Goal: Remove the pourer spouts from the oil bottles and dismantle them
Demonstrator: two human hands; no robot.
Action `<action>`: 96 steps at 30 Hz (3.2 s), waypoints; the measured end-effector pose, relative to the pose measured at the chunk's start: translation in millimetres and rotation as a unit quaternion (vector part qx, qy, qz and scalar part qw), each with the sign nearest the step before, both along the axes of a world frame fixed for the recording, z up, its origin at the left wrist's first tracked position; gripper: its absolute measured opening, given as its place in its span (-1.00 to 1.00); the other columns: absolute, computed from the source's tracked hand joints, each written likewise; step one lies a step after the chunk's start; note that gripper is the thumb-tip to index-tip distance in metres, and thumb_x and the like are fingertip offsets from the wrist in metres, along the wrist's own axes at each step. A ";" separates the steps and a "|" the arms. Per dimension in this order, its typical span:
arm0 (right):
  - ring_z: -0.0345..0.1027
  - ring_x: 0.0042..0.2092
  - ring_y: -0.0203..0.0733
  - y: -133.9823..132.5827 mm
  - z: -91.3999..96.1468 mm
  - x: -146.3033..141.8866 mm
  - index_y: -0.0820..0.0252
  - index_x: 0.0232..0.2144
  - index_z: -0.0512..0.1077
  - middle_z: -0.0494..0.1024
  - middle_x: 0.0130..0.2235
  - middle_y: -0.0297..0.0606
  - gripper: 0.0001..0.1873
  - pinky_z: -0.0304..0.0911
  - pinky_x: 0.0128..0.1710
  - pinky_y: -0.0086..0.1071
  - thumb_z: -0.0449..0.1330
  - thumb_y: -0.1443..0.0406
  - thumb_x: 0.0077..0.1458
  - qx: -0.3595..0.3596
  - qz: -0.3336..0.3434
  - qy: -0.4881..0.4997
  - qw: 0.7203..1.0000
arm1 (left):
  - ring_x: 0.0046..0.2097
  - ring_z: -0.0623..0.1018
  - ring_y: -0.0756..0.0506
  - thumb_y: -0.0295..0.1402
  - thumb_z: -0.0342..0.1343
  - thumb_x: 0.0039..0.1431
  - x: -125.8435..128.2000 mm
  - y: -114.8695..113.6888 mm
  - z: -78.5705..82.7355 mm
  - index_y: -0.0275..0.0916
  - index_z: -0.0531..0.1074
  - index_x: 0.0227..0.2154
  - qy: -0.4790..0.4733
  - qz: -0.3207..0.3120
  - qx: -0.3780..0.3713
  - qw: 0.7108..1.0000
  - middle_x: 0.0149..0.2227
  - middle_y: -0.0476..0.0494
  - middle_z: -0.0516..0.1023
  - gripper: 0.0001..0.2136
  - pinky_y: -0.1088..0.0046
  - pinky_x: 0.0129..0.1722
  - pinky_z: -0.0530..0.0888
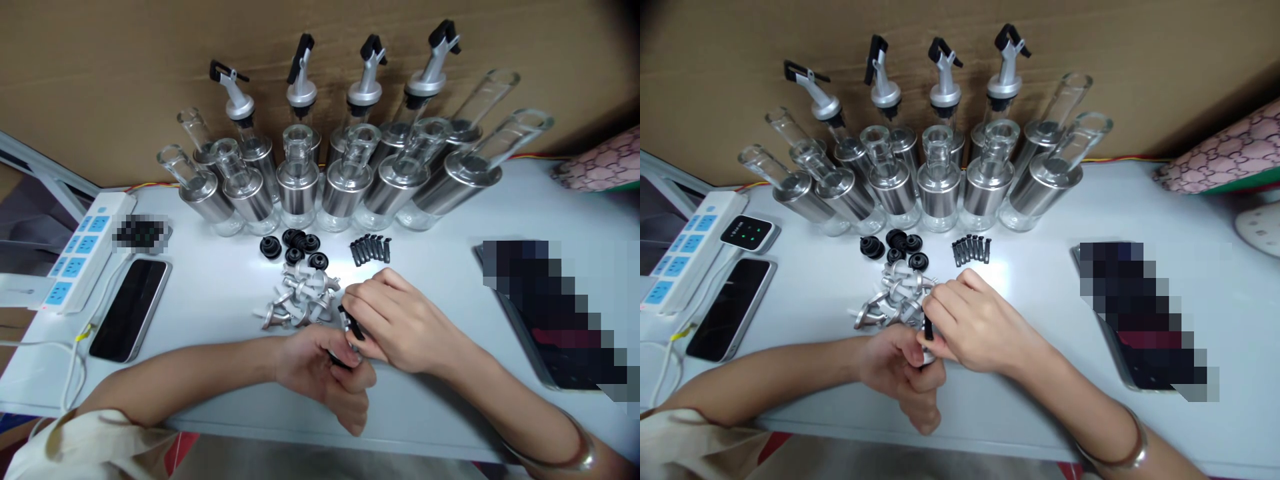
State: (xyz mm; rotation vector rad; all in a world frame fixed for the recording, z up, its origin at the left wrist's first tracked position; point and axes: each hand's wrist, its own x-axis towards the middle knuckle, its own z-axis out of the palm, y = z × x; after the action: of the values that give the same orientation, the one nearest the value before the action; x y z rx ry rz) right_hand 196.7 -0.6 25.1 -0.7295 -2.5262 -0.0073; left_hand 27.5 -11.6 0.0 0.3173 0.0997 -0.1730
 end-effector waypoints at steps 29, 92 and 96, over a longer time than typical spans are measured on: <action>0.10 -0.55 -0.28 -2.6 7.9 9.5 0.13 -0.51 0.17 0.30 -0.58 -0.33 -0.59 0.13 -0.43 -0.27 -0.28 0.34 0.35 -0.124 0.002 0.230 0.965 | -0.59 0.12 0.05 0.06 0.37 -0.30 1.5 0.3 13.9 -0.24 0.25 -0.73 0.027 -0.079 0.192 0.978 -0.70 0.06 0.17 -0.49 0.44 -0.53 0.04; 0.41 -0.37 -0.10 26.6 -3.5 43.7 0.19 -0.38 0.46 0.57 -0.35 -0.18 -0.87 0.25 -0.37 -0.29 0.10 0.36 0.09 -0.208 -0.327 0.069 0.919 | -0.62 -0.01 0.06 -0.22 0.10 -0.03 2.6 -0.9 -2.8 -0.21 0.01 -0.73 0.040 0.088 0.049 0.994 -0.75 0.14 -0.06 -0.61 0.40 -0.44 0.00; 0.38 -0.38 -0.22 16.7 15.3 29.9 0.16 -0.39 0.47 0.56 -0.38 -0.26 -0.84 0.23 -0.44 -0.40 0.13 0.25 0.17 -0.372 -0.185 0.164 0.895 | -0.62 -0.02 0.05 -0.21 0.07 0.00 1.6 -0.1 -4.6 -0.21 0.00 -0.74 0.029 0.067 0.053 0.996 -0.76 0.12 -0.07 -0.60 0.39 -0.45 0.01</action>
State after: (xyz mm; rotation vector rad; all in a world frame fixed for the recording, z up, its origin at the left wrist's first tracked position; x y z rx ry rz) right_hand 226.7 16.1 40.4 -1.3586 -1.9890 0.9136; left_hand 29.1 -11.7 -4.6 0.4100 0.1872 -0.0440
